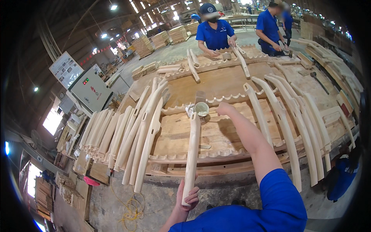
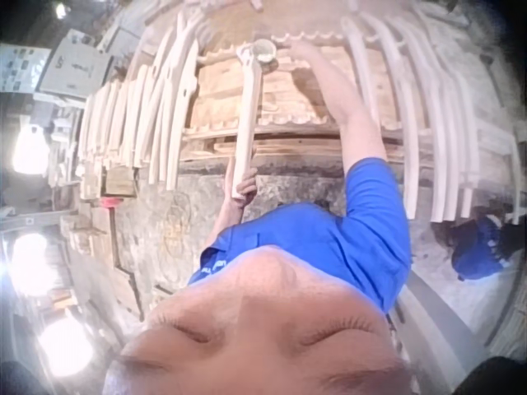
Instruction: The person applies glue to the ends of wooden chair legs using a brush. They repeatedly dip the brush into a container, apply glue to the leg ends, and place the legs on a workbench. Other workers are visible in the background performing similar tasks.
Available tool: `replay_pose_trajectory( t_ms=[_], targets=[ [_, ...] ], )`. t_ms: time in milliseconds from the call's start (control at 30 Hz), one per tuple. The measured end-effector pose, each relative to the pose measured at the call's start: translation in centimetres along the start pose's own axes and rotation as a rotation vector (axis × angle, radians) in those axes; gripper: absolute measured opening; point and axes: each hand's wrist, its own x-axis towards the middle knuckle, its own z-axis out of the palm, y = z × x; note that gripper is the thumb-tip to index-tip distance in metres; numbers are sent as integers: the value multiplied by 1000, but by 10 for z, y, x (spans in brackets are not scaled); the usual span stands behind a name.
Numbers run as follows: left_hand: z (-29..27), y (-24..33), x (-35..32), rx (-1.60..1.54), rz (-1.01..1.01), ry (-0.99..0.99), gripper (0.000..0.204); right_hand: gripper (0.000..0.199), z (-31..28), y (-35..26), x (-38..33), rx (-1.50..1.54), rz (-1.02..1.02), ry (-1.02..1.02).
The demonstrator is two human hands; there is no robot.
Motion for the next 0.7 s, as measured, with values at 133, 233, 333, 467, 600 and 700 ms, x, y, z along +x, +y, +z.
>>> replay_pose_trajectory(
  t_ms=[133,233,333,467,600,700],
  targets=[
    [-14,-7,-27,7,43,18,61,21,13,-2,1,124,-67,-80],
    [-30,-10,-47,31,28,-14,62,22,17,-3,-6,152,-151,-108],
    [-40,-14,-59,98,17,4,62,20,21,2,-11,225,-171,-71],
    [-35,-16,-62,459,72,338,59,15,33,8,-20,532,-78,-34],
    [-56,-15,-65,583,68,356,52,20,41,11,-29,399,-195,161],
    [-66,-14,-63,633,59,384,49,20,41,10,-31,299,-174,218]
  ],
)
